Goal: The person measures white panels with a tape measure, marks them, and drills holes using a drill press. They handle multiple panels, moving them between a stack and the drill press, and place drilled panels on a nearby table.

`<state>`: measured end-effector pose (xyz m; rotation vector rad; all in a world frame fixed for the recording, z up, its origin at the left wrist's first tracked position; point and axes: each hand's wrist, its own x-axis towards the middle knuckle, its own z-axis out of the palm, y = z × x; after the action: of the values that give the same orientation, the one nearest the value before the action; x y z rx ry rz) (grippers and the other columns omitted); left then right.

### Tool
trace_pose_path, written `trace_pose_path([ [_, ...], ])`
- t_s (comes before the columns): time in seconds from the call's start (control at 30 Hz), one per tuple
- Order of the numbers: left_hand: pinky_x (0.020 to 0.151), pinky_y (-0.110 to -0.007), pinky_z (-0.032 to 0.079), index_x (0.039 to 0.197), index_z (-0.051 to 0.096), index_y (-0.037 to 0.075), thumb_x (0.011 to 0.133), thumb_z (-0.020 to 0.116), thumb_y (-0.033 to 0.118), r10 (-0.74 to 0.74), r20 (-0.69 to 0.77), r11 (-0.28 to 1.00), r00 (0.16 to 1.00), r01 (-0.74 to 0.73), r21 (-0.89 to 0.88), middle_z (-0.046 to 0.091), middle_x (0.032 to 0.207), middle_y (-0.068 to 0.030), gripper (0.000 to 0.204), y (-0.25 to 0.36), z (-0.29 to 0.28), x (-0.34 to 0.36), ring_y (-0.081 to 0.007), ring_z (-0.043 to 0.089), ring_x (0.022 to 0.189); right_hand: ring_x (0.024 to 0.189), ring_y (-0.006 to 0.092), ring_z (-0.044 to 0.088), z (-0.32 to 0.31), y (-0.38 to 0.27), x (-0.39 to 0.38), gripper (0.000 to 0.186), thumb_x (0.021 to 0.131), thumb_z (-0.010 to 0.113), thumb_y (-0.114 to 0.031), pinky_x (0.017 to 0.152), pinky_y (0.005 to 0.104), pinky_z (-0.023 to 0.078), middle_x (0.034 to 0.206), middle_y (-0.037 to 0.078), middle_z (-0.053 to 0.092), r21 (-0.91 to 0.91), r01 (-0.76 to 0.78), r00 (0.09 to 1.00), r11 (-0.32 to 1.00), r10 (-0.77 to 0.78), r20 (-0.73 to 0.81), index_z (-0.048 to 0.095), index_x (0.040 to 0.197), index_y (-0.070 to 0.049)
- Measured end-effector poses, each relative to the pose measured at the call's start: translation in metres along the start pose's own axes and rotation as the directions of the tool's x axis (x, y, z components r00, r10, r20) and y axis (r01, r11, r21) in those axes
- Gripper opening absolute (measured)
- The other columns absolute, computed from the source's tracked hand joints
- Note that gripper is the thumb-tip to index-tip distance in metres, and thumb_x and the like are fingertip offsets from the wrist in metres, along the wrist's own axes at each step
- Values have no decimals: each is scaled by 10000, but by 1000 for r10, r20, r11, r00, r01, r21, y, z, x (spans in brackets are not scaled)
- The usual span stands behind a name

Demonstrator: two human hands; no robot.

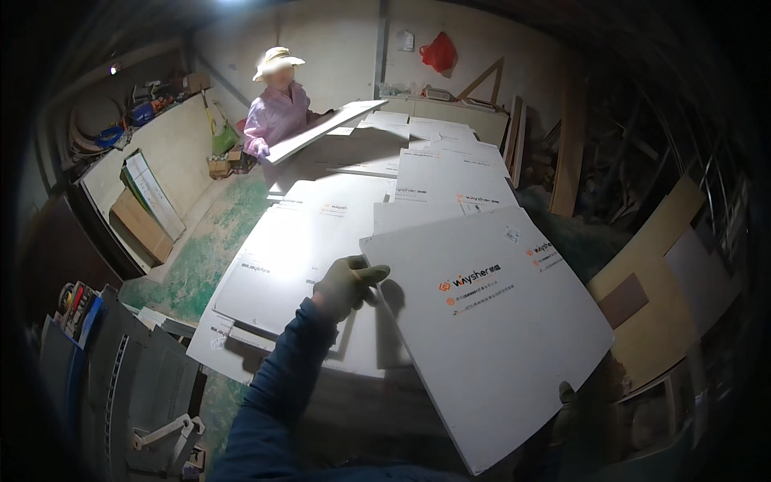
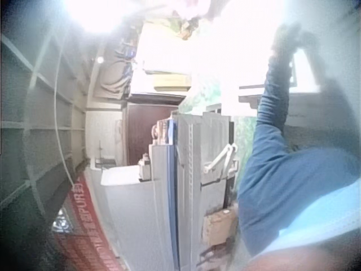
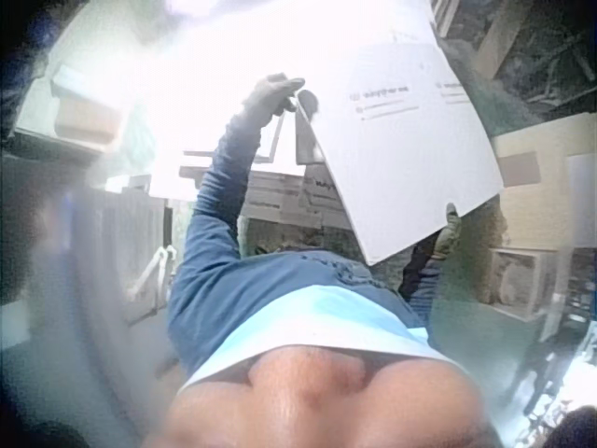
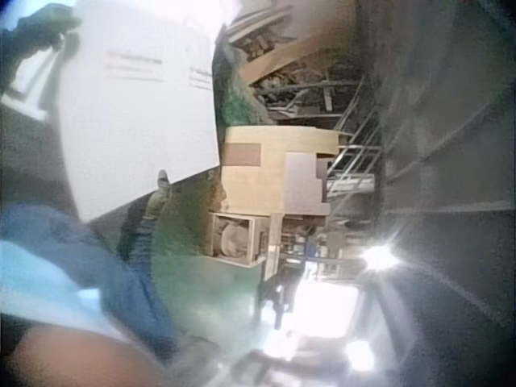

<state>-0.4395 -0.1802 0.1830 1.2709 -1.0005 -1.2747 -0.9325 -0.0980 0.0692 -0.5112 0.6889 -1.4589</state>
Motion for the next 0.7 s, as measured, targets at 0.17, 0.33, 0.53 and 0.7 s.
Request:
trace_pose_path([
  [0.17,481,-236,472,1123,676,-53,943,738,281,32,-17,998,999,-30,64,734,887,-119,384,-26,-15,23,-137,643,616,1184,362,602,-19,28,5,523,919,620,-227,1048,492,493,1330,186,603,-253,168,980,953,-190,-65,544,1372,22],
  [0.33,524,-235,489,1063,679,-1,955,712,265,159,22,986,987,-160,49,716,852,-87,289,-63,-16,50,-136,654,665,1095,309,627,35,15,-16,481,858,717,-224,976,425,516,1202,179,665,-383,90,959,919,-183,-216,635,1223,78],
  [0.53,507,-225,418,961,671,1,964,655,185,76,-52,997,996,-76,-5,660,798,-62,184,-40,-9,38,-89,552,591,985,240,638,59,6,-18,381,850,780,-158,936,377,535,1111,102,676,-632,204,938,747,-334,-93,675,1175,12],
  [0.7,585,-288,525,1012,667,-51,1015,563,82,848,273,140,454,-688,712,694,936,-135,169,-8,6,16,-212,673,723,990,217,656,43,-5,-27,338,901,760,-172,906,358,554,1127,82,692,-430,244,953,869,-297,-60,682,1183,-2],
])
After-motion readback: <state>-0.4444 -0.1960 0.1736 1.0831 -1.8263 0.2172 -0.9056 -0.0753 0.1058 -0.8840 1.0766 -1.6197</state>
